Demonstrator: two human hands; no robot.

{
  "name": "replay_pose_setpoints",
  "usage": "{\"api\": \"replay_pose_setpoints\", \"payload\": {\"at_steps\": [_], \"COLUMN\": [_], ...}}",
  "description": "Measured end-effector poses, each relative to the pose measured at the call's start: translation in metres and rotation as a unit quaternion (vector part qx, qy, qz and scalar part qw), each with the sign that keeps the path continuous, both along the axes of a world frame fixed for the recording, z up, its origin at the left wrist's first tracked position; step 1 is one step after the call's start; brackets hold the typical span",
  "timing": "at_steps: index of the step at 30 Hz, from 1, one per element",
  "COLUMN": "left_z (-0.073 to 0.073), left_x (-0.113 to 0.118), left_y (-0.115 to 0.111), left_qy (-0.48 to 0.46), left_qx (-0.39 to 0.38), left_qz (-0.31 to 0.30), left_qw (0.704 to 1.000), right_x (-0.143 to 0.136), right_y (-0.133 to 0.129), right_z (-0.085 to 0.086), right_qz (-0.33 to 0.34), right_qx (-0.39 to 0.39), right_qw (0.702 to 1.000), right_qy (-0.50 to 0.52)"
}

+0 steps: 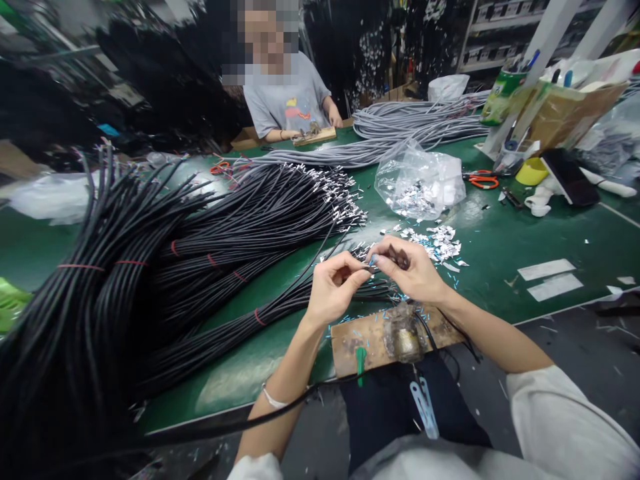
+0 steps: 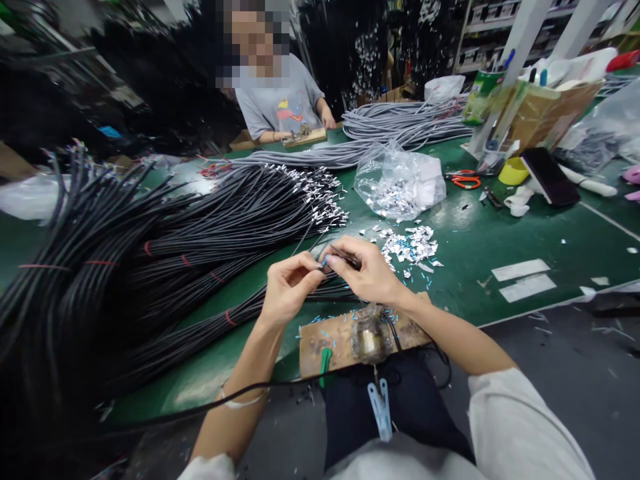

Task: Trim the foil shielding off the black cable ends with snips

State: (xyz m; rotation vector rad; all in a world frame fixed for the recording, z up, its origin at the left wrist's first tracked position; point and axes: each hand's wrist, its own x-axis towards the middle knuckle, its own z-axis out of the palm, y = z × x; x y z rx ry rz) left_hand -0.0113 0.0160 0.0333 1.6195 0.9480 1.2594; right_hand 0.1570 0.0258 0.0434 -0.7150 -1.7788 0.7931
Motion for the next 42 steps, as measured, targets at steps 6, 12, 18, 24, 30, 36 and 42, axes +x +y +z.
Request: {"api": "replay_pose_setpoints", "payload": {"at_steps": [6,12,18,24,30,36,42], "left_z": [0.003,0.004,0.007,0.014,0.015,0.016,0.016], "left_x": [-0.001,0.002,0.003,-0.003,-0.004,-0.002,-0.002], "left_y": [-0.003,-0.010,-0.014,-0.018,-0.020,-0.020,-0.021], "left_qy": [0.133,0.144,0.081,0.102,0.131,0.142,0.145], "left_qx": [0.227,0.239,0.202,0.233,0.271,0.293,0.294], "left_qz": [0.143,0.180,0.176,0.198,0.199,0.200,0.205], "left_qw": [0.954,0.943,0.960,0.947,0.933,0.924,0.922], "right_x": [-0.001,-0.002,-0.014,-0.003,-0.003,-0.004,-0.004], "right_y": [0.005,-0.005,-0.013,-0.009,-0.008,-0.009,-0.009], "right_z": [-0.002,0.002,-0.011,0.001,0.004,0.003,0.003], "right_qz": [0.038,-0.068,0.024,-0.079,-0.038,-0.032,-0.030], "right_qx": [-0.167,0.110,0.122,0.009,0.061,0.054,0.049], "right_qw": [0.984,0.990,0.989,0.997,0.997,0.998,0.998], "right_qy": [0.044,-0.057,-0.080,0.007,-0.034,-0.019,-0.019]}}
